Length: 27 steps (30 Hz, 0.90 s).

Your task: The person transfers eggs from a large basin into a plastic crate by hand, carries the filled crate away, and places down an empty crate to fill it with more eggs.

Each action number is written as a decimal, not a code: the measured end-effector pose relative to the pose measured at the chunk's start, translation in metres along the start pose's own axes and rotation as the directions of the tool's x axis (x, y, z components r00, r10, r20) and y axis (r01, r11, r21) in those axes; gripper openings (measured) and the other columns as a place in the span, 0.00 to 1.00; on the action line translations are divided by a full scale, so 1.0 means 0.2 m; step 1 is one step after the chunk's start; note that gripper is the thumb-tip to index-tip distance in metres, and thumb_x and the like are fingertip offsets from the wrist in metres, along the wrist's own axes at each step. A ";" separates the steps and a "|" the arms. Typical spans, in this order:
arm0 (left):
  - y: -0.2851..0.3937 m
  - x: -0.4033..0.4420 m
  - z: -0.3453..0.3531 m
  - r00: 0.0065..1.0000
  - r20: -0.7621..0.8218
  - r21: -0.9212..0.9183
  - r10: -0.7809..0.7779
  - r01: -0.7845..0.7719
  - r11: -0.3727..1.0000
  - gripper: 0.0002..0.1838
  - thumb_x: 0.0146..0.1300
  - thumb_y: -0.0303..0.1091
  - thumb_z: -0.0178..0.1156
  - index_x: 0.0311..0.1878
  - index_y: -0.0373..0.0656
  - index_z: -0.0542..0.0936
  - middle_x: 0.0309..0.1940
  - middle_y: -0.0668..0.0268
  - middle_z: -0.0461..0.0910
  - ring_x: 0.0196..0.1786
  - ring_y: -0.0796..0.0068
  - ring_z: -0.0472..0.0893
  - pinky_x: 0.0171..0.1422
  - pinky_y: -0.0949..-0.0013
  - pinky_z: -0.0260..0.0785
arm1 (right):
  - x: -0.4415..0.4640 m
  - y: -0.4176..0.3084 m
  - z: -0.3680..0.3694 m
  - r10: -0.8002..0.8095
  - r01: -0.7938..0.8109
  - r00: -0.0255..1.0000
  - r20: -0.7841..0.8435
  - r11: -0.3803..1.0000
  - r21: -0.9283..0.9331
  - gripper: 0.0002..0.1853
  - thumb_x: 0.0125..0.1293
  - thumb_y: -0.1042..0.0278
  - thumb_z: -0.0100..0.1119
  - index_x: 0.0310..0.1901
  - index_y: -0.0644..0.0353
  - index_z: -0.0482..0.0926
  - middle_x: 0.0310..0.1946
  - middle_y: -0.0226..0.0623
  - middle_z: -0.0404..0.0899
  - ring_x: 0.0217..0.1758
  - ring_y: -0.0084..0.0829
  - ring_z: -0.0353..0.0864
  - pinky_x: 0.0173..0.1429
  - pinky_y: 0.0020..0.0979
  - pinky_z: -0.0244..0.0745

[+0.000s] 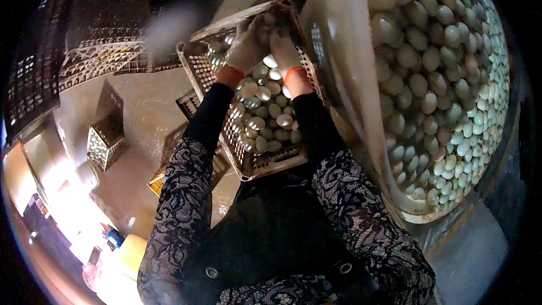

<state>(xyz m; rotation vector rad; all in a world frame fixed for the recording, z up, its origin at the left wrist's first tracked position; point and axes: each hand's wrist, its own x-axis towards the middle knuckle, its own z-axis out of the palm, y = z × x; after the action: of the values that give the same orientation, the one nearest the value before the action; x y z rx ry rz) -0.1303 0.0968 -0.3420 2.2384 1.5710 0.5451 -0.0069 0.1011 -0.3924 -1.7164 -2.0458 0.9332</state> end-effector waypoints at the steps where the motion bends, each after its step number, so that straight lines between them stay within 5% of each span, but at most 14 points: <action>1: 0.06 0.00 -0.01 0.986 -0.020 -0.026 -0.164 0.163 0.986 0.30 0.62 0.45 0.55 0.68 0.51 0.63 0.61 0.51 0.68 0.59 0.49 0.69 0.57 0.47 0.65 | -0.02 0.02 0.01 -0.055 0.053 0.998 -0.018 0.993 -0.105 0.25 0.70 0.67 0.34 0.68 0.63 0.59 0.66 0.54 0.61 0.65 0.55 0.66 0.68 0.46 0.62; 4: 0.12 0.00 0.03 0.944 -0.030 0.209 -0.327 0.326 0.922 0.29 0.66 0.42 0.50 0.71 0.64 0.58 0.43 0.47 0.77 0.31 0.54 0.79 0.35 0.47 0.73 | -0.13 -0.09 -0.08 -0.225 0.205 0.974 -0.008 0.900 -0.385 0.29 0.58 0.78 0.46 0.64 0.68 0.61 0.63 0.58 0.62 0.69 0.56 0.57 0.73 0.42 0.55; 5: 0.13 0.01 0.04 0.866 0.030 0.168 -0.499 0.488 0.857 0.31 0.64 0.42 0.51 0.71 0.61 0.58 0.54 0.45 0.67 0.47 0.47 0.72 0.42 0.46 0.74 | -0.14 0.01 0.04 -0.361 0.250 0.926 -0.107 0.802 -0.543 0.29 0.61 0.74 0.48 0.65 0.66 0.60 0.64 0.58 0.61 0.69 0.55 0.56 0.73 0.41 0.54; 7: 0.02 -0.03 0.17 0.925 -0.049 0.164 -0.376 0.379 0.911 0.32 0.65 0.46 0.48 0.72 0.59 0.55 0.65 0.40 0.55 0.61 0.40 0.63 0.56 0.38 0.63 | -0.24 -0.17 -0.14 -0.156 0.125 0.973 -0.170 0.976 -0.181 0.28 0.63 0.71 0.48 0.65 0.64 0.61 0.64 0.58 0.60 0.69 0.55 0.56 0.73 0.40 0.54; 10: -0.13 -0.10 0.37 0.963 -0.256 0.184 -0.080 0.129 0.974 0.31 0.67 0.46 0.43 0.73 0.58 0.53 0.72 0.43 0.46 0.72 0.35 0.48 0.72 0.34 0.40 | -0.44 -0.24 -0.23 -0.079 0.086 0.996 0.037 0.941 -0.326 0.25 0.65 0.63 0.50 0.63 0.61 0.65 0.62 0.56 0.64 0.66 0.52 0.61 0.70 0.40 0.57; 11: -0.03 -0.06 0.29 0.977 0.108 0.272 -0.183 0.148 0.951 0.30 0.68 0.46 0.42 0.73 0.57 0.54 0.73 0.47 0.46 0.73 0.35 0.43 0.73 0.35 0.37 | -0.47 -0.23 -0.25 -0.028 0.119 0.974 0.224 0.907 -0.403 0.25 0.64 0.62 0.51 0.62 0.61 0.67 0.60 0.55 0.66 0.65 0.52 0.63 0.70 0.41 0.58; 13: 0.21 -0.05 0.02 0.858 0.435 0.523 -0.274 0.007 0.852 0.28 0.69 0.46 0.39 0.72 0.56 0.56 0.74 0.53 0.46 0.75 0.37 0.39 0.76 0.39 0.34 | -0.63 -0.31 -0.42 0.001 -0.018 0.988 0.156 0.994 0.105 0.21 0.64 0.66 0.54 0.58 0.62 0.70 0.53 0.50 0.72 0.58 0.46 0.71 0.64 0.39 0.65; 14: 0.15 -0.07 0.10 0.940 0.298 0.680 -0.165 -0.087 0.728 0.28 0.69 0.47 0.40 0.72 0.55 0.58 0.74 0.54 0.46 0.74 0.39 0.42 0.76 0.40 0.35 | -0.80 -0.37 -0.51 -0.039 0.123 0.962 -0.270 0.945 0.304 0.18 0.67 0.67 0.54 0.57 0.60 0.71 0.49 0.46 0.75 0.53 0.39 0.76 0.58 0.35 0.70; 16: 0.01 -0.12 0.24 0.997 -0.012 0.933 0.070 -0.014 0.360 0.28 0.70 0.51 0.42 0.71 0.54 0.60 0.75 0.57 0.46 0.74 0.42 0.48 0.77 0.43 0.37 | -0.99 -0.55 -0.83 0.014 0.092 0.989 -0.145 0.714 0.695 0.13 0.65 0.75 0.55 0.52 0.61 0.74 0.45 0.42 0.77 0.50 0.32 0.77 0.55 0.31 0.72; 18: 0.28 -0.09 -0.11 0.969 0.002 0.401 -0.247 0.225 0.888 0.36 0.59 0.59 0.57 0.68 0.52 0.65 0.67 0.52 0.61 0.68 0.50 0.62 0.72 0.48 0.51 | -1.21 -0.62 -1.16 -0.052 0.097 0.994 -0.092 0.788 0.608 0.11 0.65 0.77 0.53 0.49 0.62 0.76 0.42 0.38 0.78 0.48 0.27 0.77 0.54 0.30 0.72; 19: 0.23 -0.08 -0.09 0.987 -0.107 0.289 -0.118 0.144 0.946 0.33 0.57 0.54 0.61 0.63 0.49 0.70 0.64 0.50 0.65 0.68 0.51 0.62 0.69 0.48 0.56 | -1.30 -0.62 -1.30 -0.012 0.088 0.991 -0.132 0.803 0.589 0.11 0.63 0.77 0.53 0.48 0.61 0.76 0.43 0.39 0.79 0.48 0.31 0.78 0.55 0.32 0.72; 23: 0.90 -0.03 -0.57 0.928 -0.373 -0.376 0.020 -0.171 0.911 0.18 0.56 0.28 0.63 0.51 0.46 0.78 0.48 0.57 0.78 0.49 0.57 0.79 0.50 0.63 0.74 | -1.57 -0.36 -1.64 0.236 -0.197 0.917 -0.322 0.969 0.150 0.14 0.66 0.70 0.53 0.52 0.57 0.76 0.46 0.37 0.80 0.51 0.35 0.78 0.57 0.31 0.70; 24: 1.06 -0.02 -0.64 0.922 -0.351 -0.313 0.161 -0.278 0.908 0.18 0.56 0.28 0.63 0.51 0.46 0.78 0.45 0.58 0.79 0.46 0.57 0.80 0.48 0.63 0.74 | -1.58 -0.29 -1.73 0.372 -0.260 0.877 -0.304 0.900 0.349 0.13 0.70 0.66 0.50 0.52 0.55 0.77 0.46 0.38 0.80 0.52 0.32 0.77 0.54 0.30 0.72; 27: 1.41 0.05 -0.77 0.949 -0.001 -0.260 0.315 -0.304 0.916 0.17 0.57 0.34 0.63 0.51 0.46 0.78 0.43 0.56 0.80 0.41 0.56 0.82 0.44 0.60 0.75 | -1.72 0.17 -1.74 0.270 -0.282 0.943 -0.193 0.959 -0.034 0.17 0.72 0.61 0.47 0.58 0.57 0.74 0.56 0.42 0.75 0.56 0.35 0.76 0.55 0.30 0.72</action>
<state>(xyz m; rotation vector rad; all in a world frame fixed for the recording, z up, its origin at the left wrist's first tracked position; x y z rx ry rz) 0.0235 0.0254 -0.0687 2.2873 1.0568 0.7380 0.3130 -0.1292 -0.0988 -2.0781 -1.7615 0.7588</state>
